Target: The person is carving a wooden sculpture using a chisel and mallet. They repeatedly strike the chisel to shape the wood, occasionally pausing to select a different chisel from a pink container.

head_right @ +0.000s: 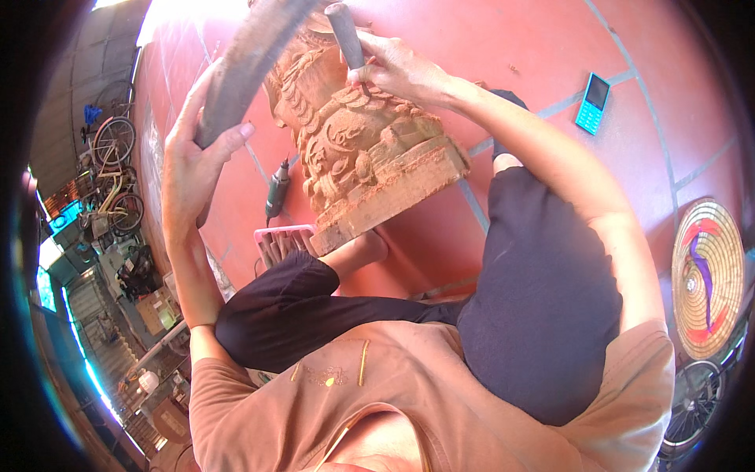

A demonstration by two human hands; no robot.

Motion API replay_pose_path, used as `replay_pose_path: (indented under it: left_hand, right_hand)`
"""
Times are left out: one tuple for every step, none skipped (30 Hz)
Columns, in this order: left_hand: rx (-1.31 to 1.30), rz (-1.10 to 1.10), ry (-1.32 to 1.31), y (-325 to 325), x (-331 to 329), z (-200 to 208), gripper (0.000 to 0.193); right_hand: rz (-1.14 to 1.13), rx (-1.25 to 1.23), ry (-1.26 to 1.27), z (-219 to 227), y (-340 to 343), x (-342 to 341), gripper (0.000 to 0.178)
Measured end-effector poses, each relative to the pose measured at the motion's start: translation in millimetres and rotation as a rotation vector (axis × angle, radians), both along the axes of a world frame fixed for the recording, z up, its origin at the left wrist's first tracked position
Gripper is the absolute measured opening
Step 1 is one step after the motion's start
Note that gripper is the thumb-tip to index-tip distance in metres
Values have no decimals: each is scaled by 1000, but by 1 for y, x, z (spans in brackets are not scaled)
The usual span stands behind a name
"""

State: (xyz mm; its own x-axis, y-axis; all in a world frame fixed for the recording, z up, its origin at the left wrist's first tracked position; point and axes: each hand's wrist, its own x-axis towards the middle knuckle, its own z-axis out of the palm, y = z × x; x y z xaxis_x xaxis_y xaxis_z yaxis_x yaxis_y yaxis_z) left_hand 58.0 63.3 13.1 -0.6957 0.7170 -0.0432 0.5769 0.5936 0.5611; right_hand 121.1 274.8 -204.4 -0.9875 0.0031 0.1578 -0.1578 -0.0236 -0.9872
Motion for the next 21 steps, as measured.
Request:
replay_pose_path:
  left_hand:
    - [72,35,-67,3,4,3,69]
    - [145,71,-135,7,8,5,69]
    - [202,65,-156,10,9,3,69]
    - [257,63,-173,12,11,3,70]
    - [214,48,-92,10,10,-1,70]
    - [171,34,-11,8,9,-6,71]
    - [57,-91,137,9,1,-14,73]
    - [-1,-81,115,7,0,-14,73]
    - [-59,-71,94,8,1,-11,73]
    - [-119,-60,69,8,3,-9,73]
    - [-100,-41,52,5,3,-7,72]
    - [-57,-20,9,2,2,-8,72]
    - [-16,5,-31,-1,2,-10,72]
    - [25,30,-71,-3,1,-11,71]
    - [27,57,-76,-6,1,-9,71]
    - [34,83,-84,-9,0,-7,71]
    - [40,109,-92,-11,1,-6,71]
    - [50,137,-118,-13,1,-4,71]
    - [63,161,-144,-13,2,-1,70]
    - [76,186,-170,-14,3,0,70]
    - [89,192,-184,-15,2,0,70]
  right_hand:
    - [3,-28,-16,1,1,0,25]
    - [6,-56,-33,2,2,0,25]
    - [4,-55,-22,2,2,0,25]
    - [7,-55,-6,4,1,-1,25]
    - [9,-55,10,5,0,-2,25]
    - [-20,-29,29,5,-2,-2,22]
    - [-56,0,46,3,-4,-1,19]
    - [-93,29,64,2,-4,-1,16]
    - [-81,-7,48,2,-4,-1,16]
    - [-69,-43,28,0,-3,0,17]
    - [-57,-80,8,-3,-2,0,17]
    - [-28,-147,-30,-5,1,1,18]
    - [4,-216,-66,-6,4,2,19]
    - [37,-286,-101,-6,7,3,20]
    - [34,-331,-134,-6,9,5,18]
    - [22,-301,-148,-5,13,6,18]
    - [11,-271,-162,-5,18,8,17]
    - [0,-240,-176,-7,22,10,17]
    - [2,-180,-174,-9,28,9,17]
    - [-23,-210,-160,-10,29,9,19]
    - [-48,-240,-145,-10,29,8,22]
